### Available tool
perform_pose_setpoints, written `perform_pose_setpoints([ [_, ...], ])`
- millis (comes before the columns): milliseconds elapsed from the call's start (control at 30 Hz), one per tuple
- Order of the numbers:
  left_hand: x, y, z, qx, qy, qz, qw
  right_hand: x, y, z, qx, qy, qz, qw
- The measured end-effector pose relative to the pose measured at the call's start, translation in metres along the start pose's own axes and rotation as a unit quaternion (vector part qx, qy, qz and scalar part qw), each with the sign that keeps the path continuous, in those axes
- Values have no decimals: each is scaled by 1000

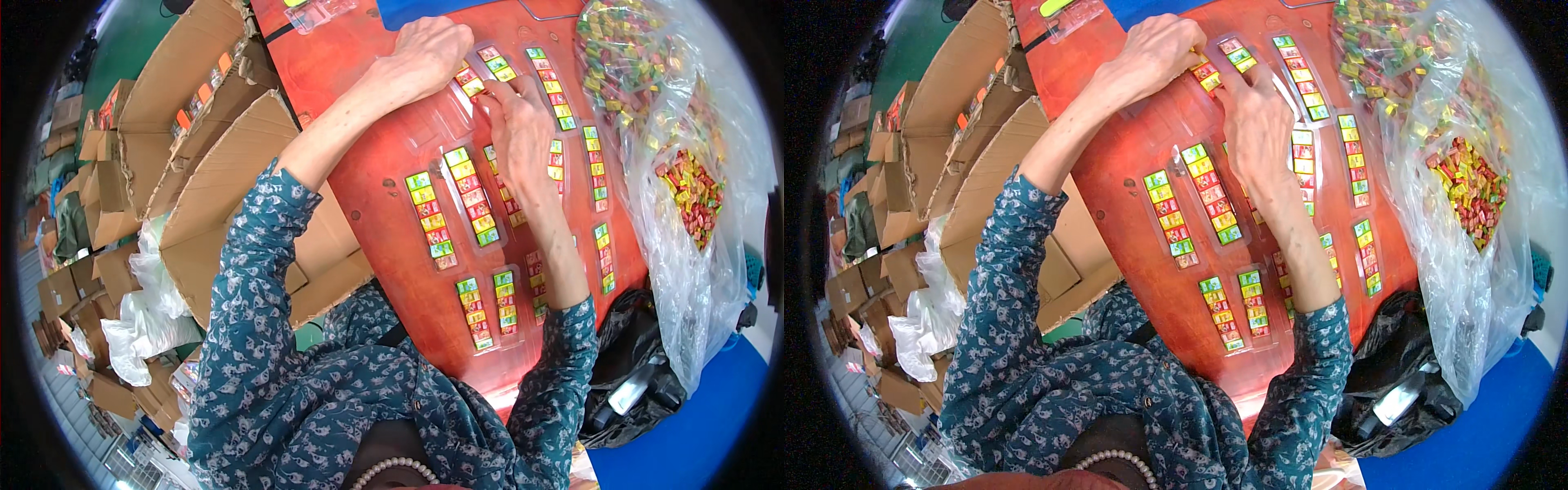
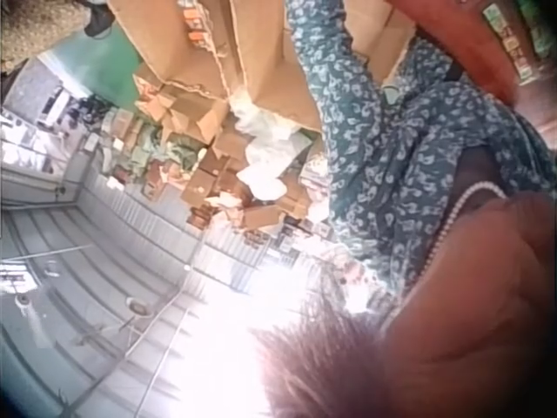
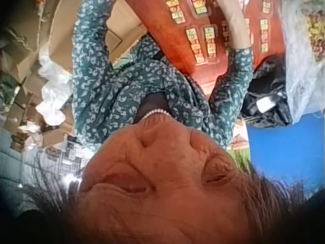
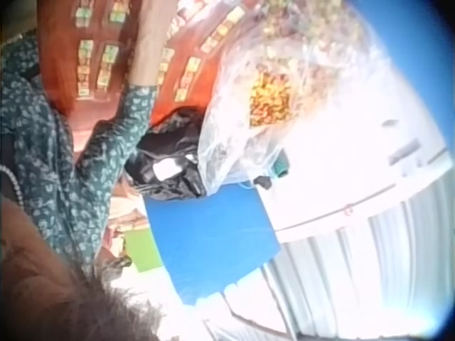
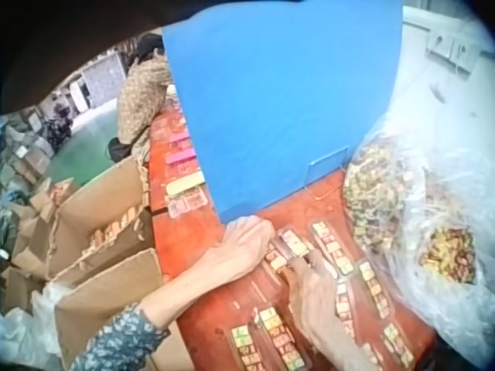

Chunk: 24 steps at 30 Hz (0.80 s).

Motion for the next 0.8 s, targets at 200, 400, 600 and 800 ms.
perform_pose_setpoints([
  [200, 4, 1, 5, 11, -11, -12, 1000, -1, -5, 12, 50, 7, -39, 998],
  [400, -2, 5, 4, 11, -6, -4, 1000, -7, -2, 11, 47, -25, -12, 998],
  [600, -3, 1, -1, -36, -34, 33, 998, -23, -9, -1, 49, -20, 61, 997],
  [800, -6, 5, 1, 10, -14, 8, 1000, -22, -10, 4, 42, -5, 31, 999],
])
Point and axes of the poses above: each hand's wrist, its own y-axis towards the middle knuckle, its own z-axis out of the palm, x = y × z, the point moved 10 cm from there along y, towards the middle knuckle, and after that the axes turned 2 degrees about x, right-handed, at the moved point
